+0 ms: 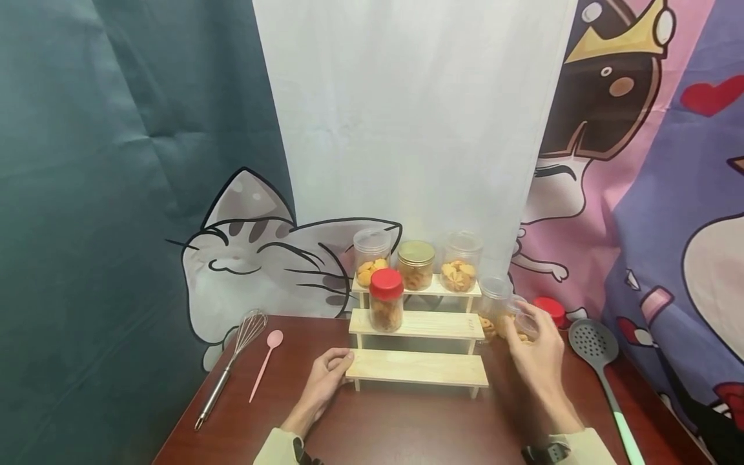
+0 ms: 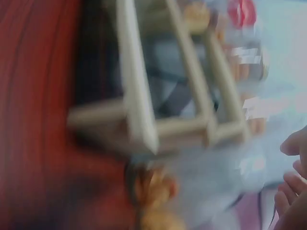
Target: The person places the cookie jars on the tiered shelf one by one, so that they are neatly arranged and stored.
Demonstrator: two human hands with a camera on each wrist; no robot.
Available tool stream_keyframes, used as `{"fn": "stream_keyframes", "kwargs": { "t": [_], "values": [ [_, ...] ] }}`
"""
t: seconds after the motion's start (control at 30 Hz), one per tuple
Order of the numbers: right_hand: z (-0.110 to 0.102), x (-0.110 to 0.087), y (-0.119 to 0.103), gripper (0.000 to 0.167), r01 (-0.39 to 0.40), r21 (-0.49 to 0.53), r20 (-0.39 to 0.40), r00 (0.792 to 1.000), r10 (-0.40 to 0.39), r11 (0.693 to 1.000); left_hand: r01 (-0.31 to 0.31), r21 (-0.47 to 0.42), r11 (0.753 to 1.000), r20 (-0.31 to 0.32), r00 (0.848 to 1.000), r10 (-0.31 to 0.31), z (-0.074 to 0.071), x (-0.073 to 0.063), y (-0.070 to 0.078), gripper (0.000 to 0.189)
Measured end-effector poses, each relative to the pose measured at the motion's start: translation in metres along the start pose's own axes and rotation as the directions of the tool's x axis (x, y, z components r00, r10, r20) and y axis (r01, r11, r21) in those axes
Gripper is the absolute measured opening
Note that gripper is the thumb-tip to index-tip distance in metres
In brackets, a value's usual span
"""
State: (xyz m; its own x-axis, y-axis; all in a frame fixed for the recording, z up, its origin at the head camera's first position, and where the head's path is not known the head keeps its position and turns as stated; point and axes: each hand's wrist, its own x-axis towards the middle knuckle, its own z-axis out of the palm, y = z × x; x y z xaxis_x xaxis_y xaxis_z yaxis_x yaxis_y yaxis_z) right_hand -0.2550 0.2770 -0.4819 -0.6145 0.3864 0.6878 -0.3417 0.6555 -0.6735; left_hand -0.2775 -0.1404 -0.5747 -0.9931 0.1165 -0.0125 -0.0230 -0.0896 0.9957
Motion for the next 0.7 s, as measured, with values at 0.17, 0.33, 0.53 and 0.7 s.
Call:
{"fn": "stream_keyframes", "kwargs": {
  "t": [0.17, 0.33, 0.53, 0.7],
  "values": [
    [-0.015, 0.004, 0.039, 0.056, -0.123, -0.097, -0.066, 0.991, 0.117, 0.988, 0.003, 0.009, 1.000, -0.004, 1.000, -0.003, 0.000, 0.000, 0.001, 0.046],
    [-0.020, 0.005, 0.059, 0.068, -0.239, -0.139, -0.014, 0.971, 0.239, 0.961, -0.005, 0.002, 1.000, -0.010, 1.000, 0.005, -0.001, -0.001, 0.001, 0.047],
    [-0.018, 0.003, 0.068, 0.078, -0.314, -0.151, 0.058, 0.944, 0.325, 0.937, -0.024, -0.007, 1.000, 0.007, 1.000, 0.024, -0.002, 0.000, -0.001, 0.049],
    [-0.015, 0.000, 0.074, 0.082, -0.345, -0.156, 0.087, 0.928, 0.361, 0.925, -0.022, -0.012, 1.000, 0.011, 1.000, 0.022, -0.002, 0.001, -0.001, 0.049]
  ]
}}
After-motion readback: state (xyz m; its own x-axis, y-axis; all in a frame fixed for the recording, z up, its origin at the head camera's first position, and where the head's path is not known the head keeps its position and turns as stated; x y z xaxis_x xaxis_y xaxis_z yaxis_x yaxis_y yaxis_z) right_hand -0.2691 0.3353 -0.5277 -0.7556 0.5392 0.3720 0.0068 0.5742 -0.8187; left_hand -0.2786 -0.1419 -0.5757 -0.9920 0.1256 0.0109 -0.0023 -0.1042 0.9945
